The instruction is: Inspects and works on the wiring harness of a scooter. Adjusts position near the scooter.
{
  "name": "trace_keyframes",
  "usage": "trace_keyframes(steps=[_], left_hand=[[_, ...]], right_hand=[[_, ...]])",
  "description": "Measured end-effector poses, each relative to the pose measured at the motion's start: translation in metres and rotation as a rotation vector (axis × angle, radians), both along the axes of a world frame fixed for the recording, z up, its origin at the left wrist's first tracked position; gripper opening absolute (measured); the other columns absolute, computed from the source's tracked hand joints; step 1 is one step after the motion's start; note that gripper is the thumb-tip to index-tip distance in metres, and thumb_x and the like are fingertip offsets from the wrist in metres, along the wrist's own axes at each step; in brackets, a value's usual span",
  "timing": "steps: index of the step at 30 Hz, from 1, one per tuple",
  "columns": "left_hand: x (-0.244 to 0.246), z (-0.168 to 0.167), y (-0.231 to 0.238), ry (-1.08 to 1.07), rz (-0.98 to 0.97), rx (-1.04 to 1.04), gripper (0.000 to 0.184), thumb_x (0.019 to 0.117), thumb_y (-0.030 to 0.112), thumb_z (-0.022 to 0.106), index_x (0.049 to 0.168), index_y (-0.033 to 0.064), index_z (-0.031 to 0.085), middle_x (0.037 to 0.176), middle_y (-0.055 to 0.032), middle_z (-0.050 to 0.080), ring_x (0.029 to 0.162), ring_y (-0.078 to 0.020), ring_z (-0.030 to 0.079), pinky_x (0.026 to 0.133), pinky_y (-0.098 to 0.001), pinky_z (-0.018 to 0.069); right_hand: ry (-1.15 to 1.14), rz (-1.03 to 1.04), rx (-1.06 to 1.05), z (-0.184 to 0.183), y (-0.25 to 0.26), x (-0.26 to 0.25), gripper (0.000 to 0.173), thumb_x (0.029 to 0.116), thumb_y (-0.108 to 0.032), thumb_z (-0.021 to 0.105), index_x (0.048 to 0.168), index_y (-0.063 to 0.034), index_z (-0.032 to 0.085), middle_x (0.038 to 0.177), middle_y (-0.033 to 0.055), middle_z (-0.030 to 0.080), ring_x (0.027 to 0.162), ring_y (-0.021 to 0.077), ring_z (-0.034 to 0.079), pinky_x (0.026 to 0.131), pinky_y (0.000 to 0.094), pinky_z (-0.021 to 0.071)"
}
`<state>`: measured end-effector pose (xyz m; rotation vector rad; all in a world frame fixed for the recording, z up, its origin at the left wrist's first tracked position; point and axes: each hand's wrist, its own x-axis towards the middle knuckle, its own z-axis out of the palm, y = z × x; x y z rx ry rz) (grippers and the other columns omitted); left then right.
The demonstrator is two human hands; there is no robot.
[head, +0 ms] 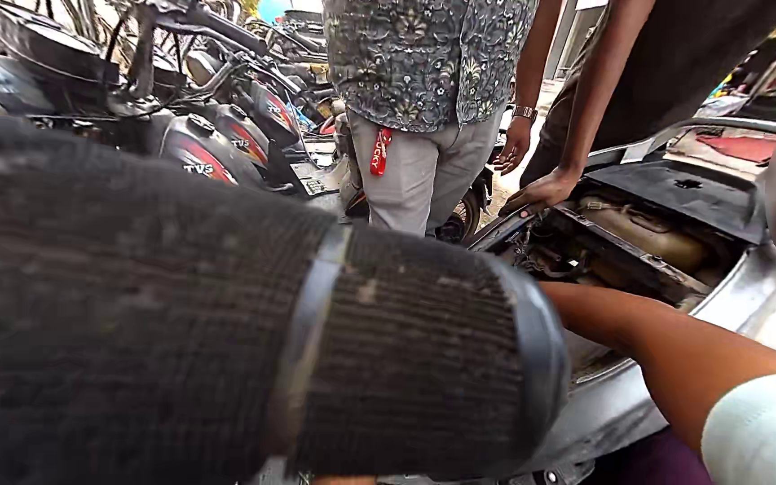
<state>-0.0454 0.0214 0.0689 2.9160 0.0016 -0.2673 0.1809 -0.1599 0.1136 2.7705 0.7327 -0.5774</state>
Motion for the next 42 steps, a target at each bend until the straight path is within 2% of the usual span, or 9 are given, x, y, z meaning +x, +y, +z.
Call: trace_keyframes(steps=[4, 6, 12, 16, 27, 31, 35, 39, 42], left_hand=[[-0.005, 0.002, 0.007, 0.028, 0.013, 0.000, 0.041, 0.1025, 0.035, 0.053, 0.139, 0.0196, 0.060, 0.138, -0.0080, 0.063, 0.126, -0.0304, 0.061, 0.105, -0.0533, 0.0456], [-0.010, 0.000, 0.008, -0.012, 0.025, -0.009, 0.038, 0.1014, 0.035, 0.058, 0.135, 0.0183, 0.064, 0.132, -0.0089, 0.066, 0.121, -0.0316, 0.063, 0.101, -0.0540, 0.0490], [0.008, 0.000, 0.004, 0.083, -0.007, 0.029, 0.042, 0.1035, 0.033, 0.051, 0.142, 0.0200, 0.057, 0.138, -0.0091, 0.062, 0.126, -0.0316, 0.061, 0.105, -0.0538, 0.0446], [0.012, -0.009, 0.001, 0.067, -0.012, 0.036, 0.040, 0.1027, 0.034, 0.054, 0.141, 0.0212, 0.060, 0.137, -0.0091, 0.063, 0.123, -0.0314, 0.062, 0.104, -0.0541, 0.0466], [0.006, -0.006, -0.002, 0.039, -0.014, 0.044, 0.038, 0.1016, 0.032, 0.059, 0.137, 0.0204, 0.061, 0.130, -0.0078, 0.066, 0.118, -0.0296, 0.065, 0.101, -0.0521, 0.0496], [0.005, -0.007, -0.002, 0.072, -0.019, 0.026, 0.040, 0.1022, 0.033, 0.055, 0.140, 0.0218, 0.060, 0.135, -0.0085, 0.064, 0.121, -0.0318, 0.063, 0.102, -0.0542, 0.0493], [0.005, 0.010, -0.005, 0.172, 0.004, 0.022, 0.045, 0.1029, 0.030, 0.052, 0.146, 0.0184, 0.053, 0.145, -0.0105, 0.058, 0.131, -0.0335, 0.057, 0.108, -0.0560, 0.0424], [0.008, 0.013, -0.007, 0.145, 0.003, 0.014, 0.045, 0.1024, 0.029, 0.053, 0.145, 0.0171, 0.055, 0.143, -0.0121, 0.059, 0.129, -0.0342, 0.059, 0.105, -0.0564, 0.0440], [0.014, 0.025, -0.015, 0.224, -0.004, -0.006, 0.047, 0.1040, 0.028, 0.052, 0.149, 0.0147, 0.051, 0.147, -0.0150, 0.055, 0.133, -0.0354, 0.055, 0.110, -0.0565, 0.0398]], right_hand=[[-0.005, 0.112, -0.005, 0.027, 0.003, -0.012, 0.030, 0.1042, -0.005, 0.051, 0.129, 0.0059, 0.063, 0.139, 0.0268, 0.060, 0.132, 0.0428, 0.056, 0.108, 0.0587, 0.0435], [-0.010, 0.150, -0.036, 0.026, 0.003, -0.007, 0.030, 0.1045, -0.005, 0.050, 0.129, 0.0050, 0.063, 0.138, 0.0262, 0.060, 0.132, 0.0424, 0.056, 0.108, 0.0584, 0.0433], [-0.032, 0.138, -0.046, 0.018, 0.004, -0.004, 0.029, 0.1037, -0.005, 0.050, 0.128, 0.0034, 0.063, 0.137, 0.0260, 0.061, 0.130, 0.0434, 0.057, 0.103, 0.0602, 0.0467], [-0.038, 0.119, -0.044, 0.008, 0.006, -0.004, 0.031, 0.1058, -0.002, 0.045, 0.131, 0.0051, 0.061, 0.139, 0.0272, 0.059, 0.131, 0.0448, 0.056, 0.104, 0.0612, 0.0458], [-0.101, 0.251, -0.191, 0.003, 0.006, -0.001, 0.028, 0.1061, -0.002, 0.045, 0.126, 0.0054, 0.063, 0.132, 0.0242, 0.063, 0.125, 0.0411, 0.061, 0.099, 0.0569, 0.0496], [-0.100, 0.242, -0.192, 0.009, 0.003, -0.007, 0.029, 0.1065, -0.002, 0.044, 0.128, 0.0057, 0.062, 0.134, 0.0241, 0.062, 0.127, 0.0406, 0.059, 0.101, 0.0562, 0.0480], [-0.106, 0.239, -0.185, 0.016, 0.007, -0.013, 0.029, 0.1064, -0.001, 0.044, 0.128, 0.0077, 0.061, 0.134, 0.0259, 0.062, 0.127, 0.0415, 0.059, 0.103, 0.0559, 0.0468], [-0.101, 0.207, -0.153, 0.023, 0.002, -0.017, 0.030, 0.1065, -0.001, 0.044, 0.130, 0.0077, 0.060, 0.136, 0.0256, 0.061, 0.129, 0.0414, 0.058, 0.105, 0.0555, 0.0455], [-0.098, 0.150, -0.049, 0.018, -0.010, -0.004, 0.031, 0.1066, -0.006, 0.046, 0.133, 0.0009, 0.061, 0.133, 0.0238, 0.063, 0.127, 0.0418, 0.059, 0.103, 0.0585, 0.0468]])
